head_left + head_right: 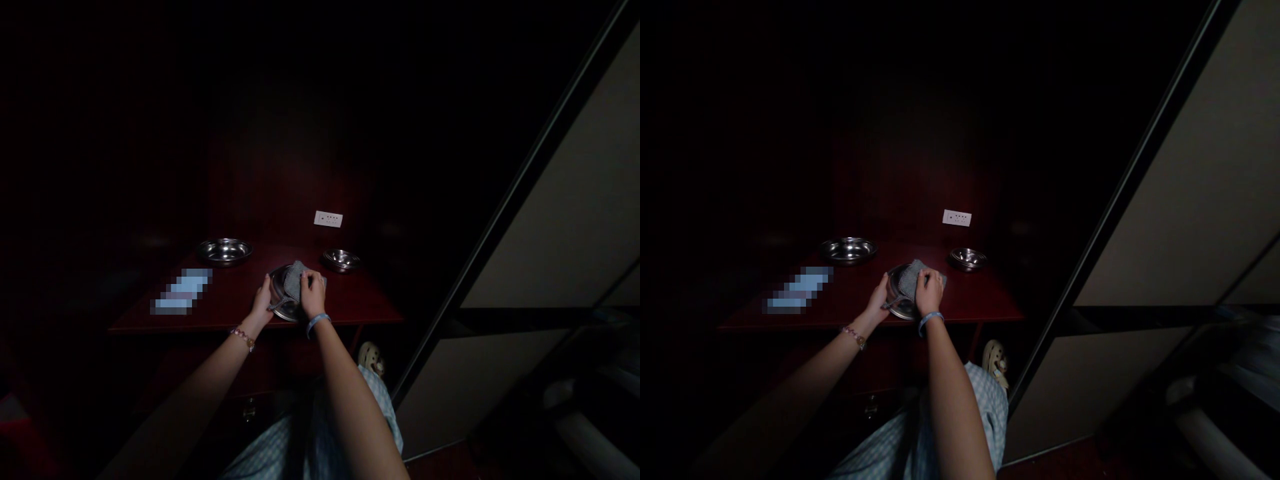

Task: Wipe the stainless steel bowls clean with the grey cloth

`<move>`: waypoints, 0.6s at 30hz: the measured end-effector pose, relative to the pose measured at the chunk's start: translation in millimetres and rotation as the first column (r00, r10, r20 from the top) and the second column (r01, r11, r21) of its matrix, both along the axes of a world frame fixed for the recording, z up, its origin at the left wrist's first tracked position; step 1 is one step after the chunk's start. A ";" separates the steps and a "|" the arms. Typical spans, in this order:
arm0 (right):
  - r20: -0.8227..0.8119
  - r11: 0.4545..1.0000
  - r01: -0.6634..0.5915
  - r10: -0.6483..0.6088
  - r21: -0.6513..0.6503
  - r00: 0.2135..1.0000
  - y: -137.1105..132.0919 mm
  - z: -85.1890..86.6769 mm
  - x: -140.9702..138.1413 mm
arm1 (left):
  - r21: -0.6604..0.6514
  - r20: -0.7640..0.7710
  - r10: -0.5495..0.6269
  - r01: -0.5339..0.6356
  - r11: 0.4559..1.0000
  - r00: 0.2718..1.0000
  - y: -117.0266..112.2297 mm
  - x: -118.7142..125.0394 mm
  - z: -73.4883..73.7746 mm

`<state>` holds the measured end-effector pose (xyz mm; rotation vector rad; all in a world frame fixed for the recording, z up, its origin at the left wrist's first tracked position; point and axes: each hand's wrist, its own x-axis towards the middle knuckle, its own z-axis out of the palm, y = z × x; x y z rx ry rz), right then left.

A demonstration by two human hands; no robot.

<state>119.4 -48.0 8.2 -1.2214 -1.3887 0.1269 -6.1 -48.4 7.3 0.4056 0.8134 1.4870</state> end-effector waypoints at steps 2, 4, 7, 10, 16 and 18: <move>-0.005 1.000 0.007 -0.007 -0.002 1.000 0.4 -0.5 -0.7 | 0.002 0.001 0.000 0.000 1.000 1.000 -0.7 -0.1 0.8; -0.006 1.000 0.016 -0.016 -0.003 1.000 0.7 -1.0 -1.2 | 0.000 -0.002 -0.004 0.004 1.000 1.000 -0.9 -0.3 1.0; -0.007 1.000 0.020 -0.020 0.006 1.000 0.5 -1.1 -1.3 | -0.004 -0.007 -0.009 0.009 1.000 1.000 -0.1 -0.4 0.0; -0.006 1.000 0.017 -0.017 0.006 1.000 -0.4 -0.5 -1.1 | 0.007 0.005 -0.002 0.002 1.000 1.000 0.9 0.2 -1.5; 0.005 1.000 0.028 -0.028 -0.002 1.000 -1.6 -0.1 -1.5 | 0.021 0.009 0.005 -0.005 1.000 1.000 -0.6 0.4 -0.5; 0.005 1.000 0.029 -0.029 0.003 1.000 -1.4 -0.6 -1.8 | 0.010 0.000 -0.002 0.002 1.000 1.000 -1.1 0.1 0.4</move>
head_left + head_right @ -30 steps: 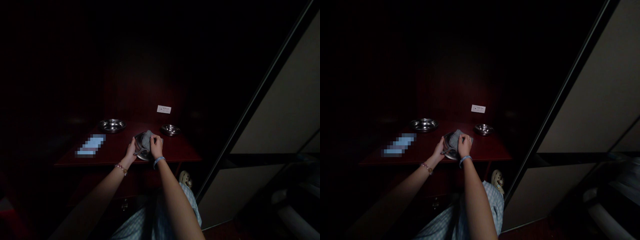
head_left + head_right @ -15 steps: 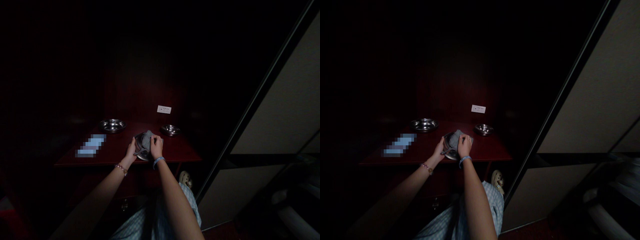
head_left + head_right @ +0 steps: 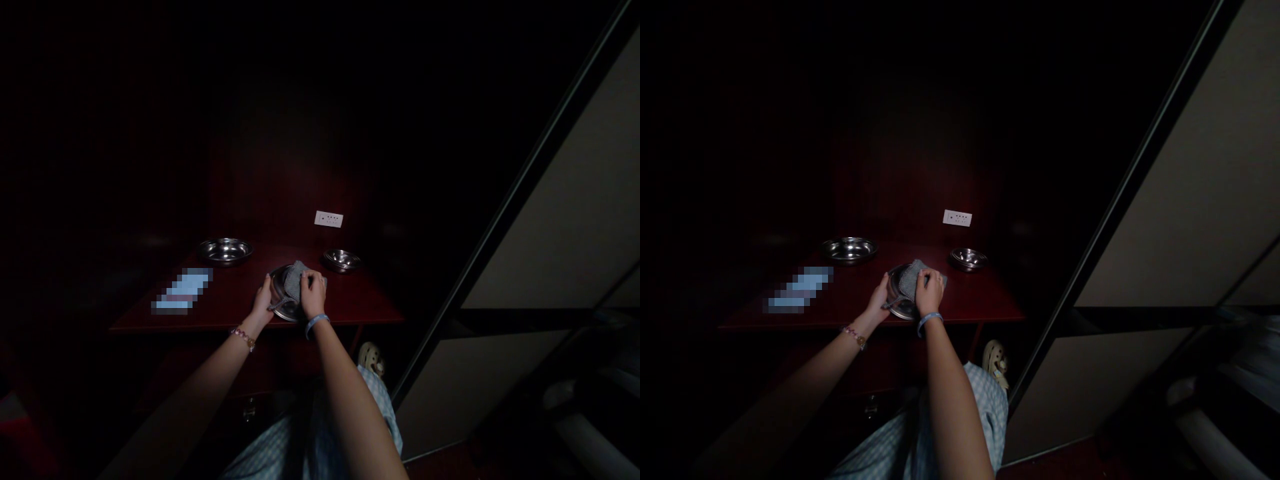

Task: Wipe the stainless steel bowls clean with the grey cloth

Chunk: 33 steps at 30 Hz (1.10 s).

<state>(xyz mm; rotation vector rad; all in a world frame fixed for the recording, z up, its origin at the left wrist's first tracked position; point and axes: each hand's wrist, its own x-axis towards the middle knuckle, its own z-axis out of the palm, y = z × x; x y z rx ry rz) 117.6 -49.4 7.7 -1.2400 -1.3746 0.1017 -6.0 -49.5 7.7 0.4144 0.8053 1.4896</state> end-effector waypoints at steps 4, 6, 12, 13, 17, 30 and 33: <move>0.015 1.000 0.004 -0.004 0.000 1.000 0.4 -0.1 -0.4 | -0.003 -0.014 -0.001 0.001 1.000 1.000 2.0 0.1 -1.0; 0.021 1.000 0.007 -0.007 0.000 1.000 0.2 0.2 -0.6 | 0.004 -0.011 0.004 -0.004 1.000 1.000 3.9 0.5 -2.9; 0.019 1.000 0.011 -0.011 -0.001 1.000 -0.1 -0.5 -0.9 | 0.019 0.011 -0.005 0.005 1.000 1.000 6.6 0.8 -7.1; 0.019 1.000 0.015 -0.015 -0.002 1.000 0.1 -0.8 -0.8 | 0.022 0.013 -0.006 0.006 1.000 1.000 6.4 0.7 -7.1; 0.024 1.000 0.018 -0.018 -0.015 1.000 0.3 -1.1 -0.3 | 0.022 0.006 0.001 -0.002 1.000 1.000 6.0 0.2 -6.3; 0.037 0.999 0.030 -0.029 -0.024 0.999 0.1 -1.0 -0.9 | 0.012 -0.007 0.006 -0.006 1.000 1.000 6.9 0.3 -7.2; 0.037 0.999 0.037 -0.036 -0.029 0.999 0.6 -1.1 -1.0 | 0.020 -0.005 0.006 -0.006 1.000 1.000 6.9 0.2 -6.9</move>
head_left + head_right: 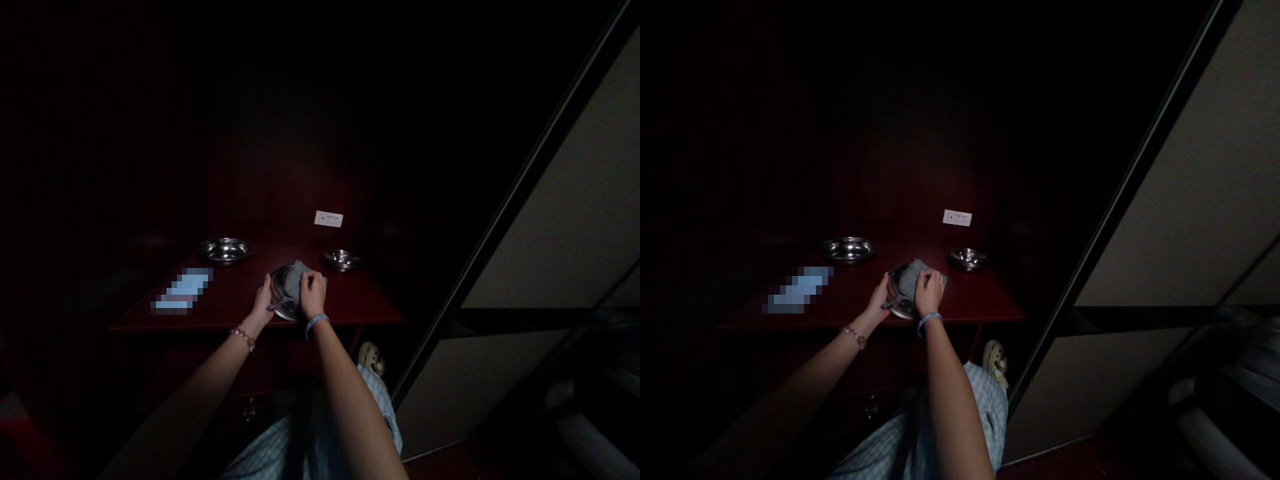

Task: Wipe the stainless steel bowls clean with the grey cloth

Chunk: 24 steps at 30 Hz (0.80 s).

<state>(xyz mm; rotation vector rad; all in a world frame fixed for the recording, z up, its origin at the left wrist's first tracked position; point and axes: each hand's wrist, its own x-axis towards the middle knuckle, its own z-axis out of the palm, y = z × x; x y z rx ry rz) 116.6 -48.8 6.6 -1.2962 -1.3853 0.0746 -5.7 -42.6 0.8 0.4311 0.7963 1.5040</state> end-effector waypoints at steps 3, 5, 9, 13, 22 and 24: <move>-0.003 1.000 0.007 -0.007 -0.013 1.000 -0.2 0.5 -0.3 | -0.002 -0.016 0.002 -0.002 1.000 1.000 -1.0 -0.1 1.7; -0.005 1.000 0.009 -0.009 -0.010 1.000 -1.1 1.1 -0.5 | -0.016 -0.021 0.004 -0.004 1.000 1.000 -2.2 -0.1 3.4; -0.004 1.000 0.010 -0.011 -0.020 1.000 -3.3 2.7 -0.8 | -0.027 -0.008 0.007 -0.007 1.000 1.000 -4.3 0.1 5.8; -0.004 0.999 0.017 -0.017 -0.045 1.000 -4.3 3.9 -0.8 | -0.039 -0.008 0.015 -0.015 0.999 1.000 -5.9 0.7 6.8; -0.010 0.999 0.025 -0.025 -0.040 1.000 -4.4 4.2 -1.8 | -0.021 -0.006 0.021 -0.021 1.000 1.000 -5.5 1.3 4.2; -0.010 0.999 0.026 -0.026 -0.035 1.000 -4.4 3.9 -1.7 | -0.024 -0.012 0.022 -0.022 0.999 1.000 -4.9 0.8 4.0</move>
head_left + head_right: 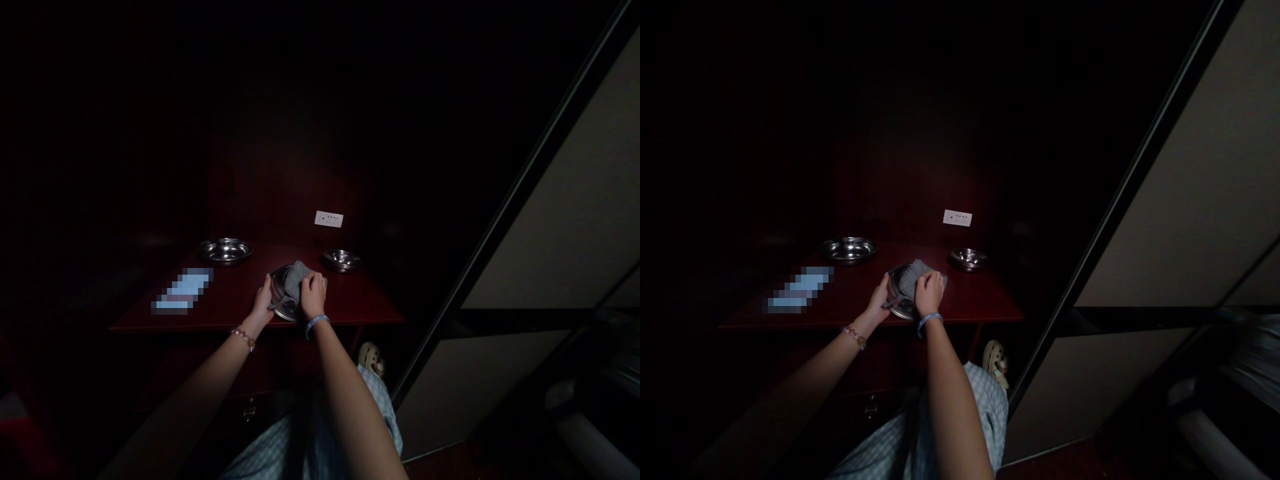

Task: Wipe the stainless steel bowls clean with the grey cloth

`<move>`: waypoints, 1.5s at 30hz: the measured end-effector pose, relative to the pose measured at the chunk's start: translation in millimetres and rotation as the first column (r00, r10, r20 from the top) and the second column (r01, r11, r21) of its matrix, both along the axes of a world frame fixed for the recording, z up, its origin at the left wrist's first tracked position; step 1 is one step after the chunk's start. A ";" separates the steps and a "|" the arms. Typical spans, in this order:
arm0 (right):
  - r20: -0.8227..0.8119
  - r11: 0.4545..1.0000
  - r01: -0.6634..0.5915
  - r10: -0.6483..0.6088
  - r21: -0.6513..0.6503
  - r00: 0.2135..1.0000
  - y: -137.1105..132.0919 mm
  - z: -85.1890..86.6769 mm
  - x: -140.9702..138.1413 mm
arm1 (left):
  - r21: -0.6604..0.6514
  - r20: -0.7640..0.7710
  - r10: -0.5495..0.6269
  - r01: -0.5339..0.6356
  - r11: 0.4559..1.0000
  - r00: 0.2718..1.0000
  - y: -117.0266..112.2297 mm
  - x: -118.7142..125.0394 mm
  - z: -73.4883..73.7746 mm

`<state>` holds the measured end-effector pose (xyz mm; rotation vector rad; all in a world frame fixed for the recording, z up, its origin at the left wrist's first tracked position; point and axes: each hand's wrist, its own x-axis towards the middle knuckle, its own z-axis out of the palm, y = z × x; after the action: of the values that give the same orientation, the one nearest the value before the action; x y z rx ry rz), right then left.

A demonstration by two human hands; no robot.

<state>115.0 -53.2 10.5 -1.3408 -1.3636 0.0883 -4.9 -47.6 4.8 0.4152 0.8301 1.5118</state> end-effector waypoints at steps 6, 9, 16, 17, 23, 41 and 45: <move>0.015 1.000 -0.010 0.011 -0.025 1.000 0.9 -0.4 1.3 | -0.013 -0.023 -0.016 0.016 1.000 1.000 1.0 -1.5 -0.2; 0.025 0.999 0.005 -0.004 -0.039 1.000 1.6 -0.8 1.4 | -0.006 -0.010 -0.017 0.017 1.000 1.000 1.6 -1.3 -1.3; 0.017 1.000 0.010 -0.011 0.020 1.000 1.7 -3.5 0.1 | -0.003 0.007 -0.028 0.028 1.000 1.000 -1.8 -0.9 2.8; 0.016 1.000 0.007 -0.007 0.025 1.000 1.5 -3.6 0.0 | -0.010 0.007 -0.026 0.026 1.000 1.000 -2.4 -0.8 3.7; 0.005 0.999 -0.015 0.015 0.043 1.000 2.0 -3.1 -0.1 | -0.022 0.016 -0.008 0.008 1.000 1.000 -4.8 0.1 6.5; -0.044 1.000 -0.003 0.004 0.021 0.999 2.2 -1.2 0.2 | 0.004 0.015 -0.021 0.021 1.000 1.000 4.3 0.0 -4.2; -0.039 1.000 -0.009 0.010 0.025 0.999 2.9 -1.9 0.3 | 0.009 0.015 -0.002 0.001 1.000 1.000 3.5 0.5 -3.3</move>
<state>115.3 -50.4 8.6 -1.3057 -1.3346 0.1033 -4.4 -44.0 1.5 0.4103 0.8114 1.5159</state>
